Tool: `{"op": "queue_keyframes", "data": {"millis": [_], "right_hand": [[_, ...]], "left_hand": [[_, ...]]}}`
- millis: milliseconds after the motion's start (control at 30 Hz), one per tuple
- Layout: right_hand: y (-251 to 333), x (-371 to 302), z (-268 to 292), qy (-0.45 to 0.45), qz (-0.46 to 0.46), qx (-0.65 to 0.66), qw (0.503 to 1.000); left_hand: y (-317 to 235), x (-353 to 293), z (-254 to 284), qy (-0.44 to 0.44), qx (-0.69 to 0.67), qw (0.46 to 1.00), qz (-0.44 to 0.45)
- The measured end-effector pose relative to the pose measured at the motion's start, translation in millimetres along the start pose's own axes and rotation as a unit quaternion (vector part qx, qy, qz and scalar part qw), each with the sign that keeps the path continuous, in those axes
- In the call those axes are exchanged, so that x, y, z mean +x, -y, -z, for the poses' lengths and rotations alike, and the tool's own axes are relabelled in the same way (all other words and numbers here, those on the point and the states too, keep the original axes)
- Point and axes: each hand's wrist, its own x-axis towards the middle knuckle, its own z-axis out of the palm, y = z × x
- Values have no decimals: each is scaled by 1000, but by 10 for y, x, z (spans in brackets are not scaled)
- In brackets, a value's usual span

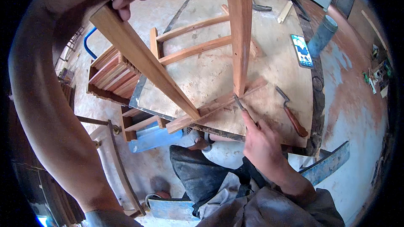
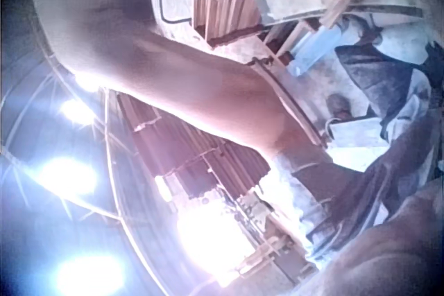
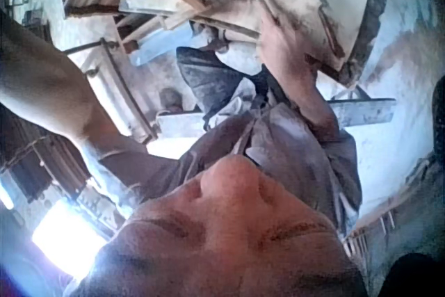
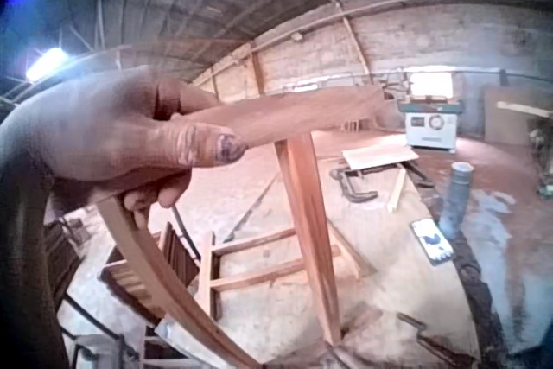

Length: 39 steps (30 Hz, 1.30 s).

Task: The person uses a chisel to smooth and shape joints on a wooden chair frame. They repeatedly scrape the wood at the leg and stretcher intersections, occasionally repositioning the chair on the workbench.

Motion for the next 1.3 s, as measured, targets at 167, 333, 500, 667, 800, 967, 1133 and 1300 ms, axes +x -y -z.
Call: {"op": "queue_keyframes", "data": {"millis": [167, 333, 500, 667, 800, 967, 1133, 1300], "right_hand": [[-31, -108, -74, -43, 39, -51, 997], [-6, -3, -67, -39, 23, -14, 999], [-5, -2, -119, -29, -11, -10, 999], [-89, -104, -148, -68, 38, -4, 997], [-8, 129, -231, -52, -14, 16, 998], [4, 88, -135, -36, 7, 7, 999], [30, 12, -78, -58, 17, 0, 998], [-20, 412, -207, -54, 14, 45, 997]], "left_hand": [[-21, 10, 16, 11, -22, 1000, 15], [-31, 11, 46, 19, -38, 999, 26], [-56, -10, 68, 29, -53, 997, 43], [-27, -33, 50, 33, -64, 997, 32], [8, -51, 32, 36, -87, 996, 8], [178, 41, 70, 28, -19, 999, -22], [-204, -70, 104, 67, -62, 992, 92], [-38, -24, -106, -3, 34, 999, 24]]}}
